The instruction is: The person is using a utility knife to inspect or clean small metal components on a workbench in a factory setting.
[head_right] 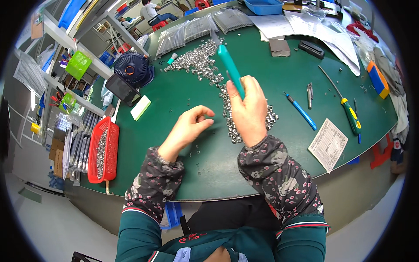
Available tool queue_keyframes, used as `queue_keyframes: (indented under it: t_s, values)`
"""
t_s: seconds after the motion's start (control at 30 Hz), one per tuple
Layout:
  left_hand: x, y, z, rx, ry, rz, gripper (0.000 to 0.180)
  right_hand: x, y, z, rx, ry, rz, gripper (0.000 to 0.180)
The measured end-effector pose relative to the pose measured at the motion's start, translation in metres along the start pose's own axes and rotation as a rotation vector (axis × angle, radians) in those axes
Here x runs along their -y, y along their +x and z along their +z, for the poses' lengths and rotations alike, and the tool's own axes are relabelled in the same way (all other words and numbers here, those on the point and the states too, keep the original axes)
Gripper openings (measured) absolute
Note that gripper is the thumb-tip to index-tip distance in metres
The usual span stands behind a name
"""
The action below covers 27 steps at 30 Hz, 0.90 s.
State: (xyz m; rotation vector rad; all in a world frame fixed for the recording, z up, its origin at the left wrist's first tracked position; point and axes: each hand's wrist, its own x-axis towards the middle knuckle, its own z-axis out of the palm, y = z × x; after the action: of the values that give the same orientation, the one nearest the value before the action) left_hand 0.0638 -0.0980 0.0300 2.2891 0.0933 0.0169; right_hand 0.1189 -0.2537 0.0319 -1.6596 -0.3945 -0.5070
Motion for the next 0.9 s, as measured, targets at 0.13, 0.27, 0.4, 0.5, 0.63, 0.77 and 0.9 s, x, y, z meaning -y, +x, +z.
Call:
queue_keyframes:
  t_s: [0.13, 0.27, 0.4, 0.5, 0.63, 0.77, 0.9]
  values:
    - [-0.006, 0.015, 0.025, -0.137, 0.313, 0.111, 0.020, 0.002, 0.000, 0.001, -0.046, 0.018, -0.063, 0.027]
    - [-0.009, 0.021, 0.035, -0.116, 0.354, 0.076, 0.015, 0.001, 0.000, 0.001, -0.034, 0.046, -0.059, 0.025]
    - [-0.010, 0.018, 0.027, -0.136, 0.219, 0.040, 0.013, 0.004, -0.001, 0.002, 0.044, 0.020, -0.039, 0.020]
    - [-0.011, 0.007, 0.001, -0.027, -0.601, -0.139, 0.013, 0.000, -0.006, 0.004, 0.131, -0.008, 0.021, 0.021]
    - [0.025, -0.024, -0.034, -0.029, -1.184, -0.116, 0.009, 0.005, -0.014, 0.004, 0.408, -0.052, 0.126, 0.030]
    - [0.062, -0.046, -0.052, -0.147, -1.322, -0.010, 0.010, 0.008, -0.025, 0.006, 0.703, -0.003, 0.145, 0.035]
    - [0.080, -0.055, -0.059, -0.152, -1.385, 0.004, 0.011, 0.019, -0.029, 0.006, 0.862, -0.103, 0.101, 0.033]
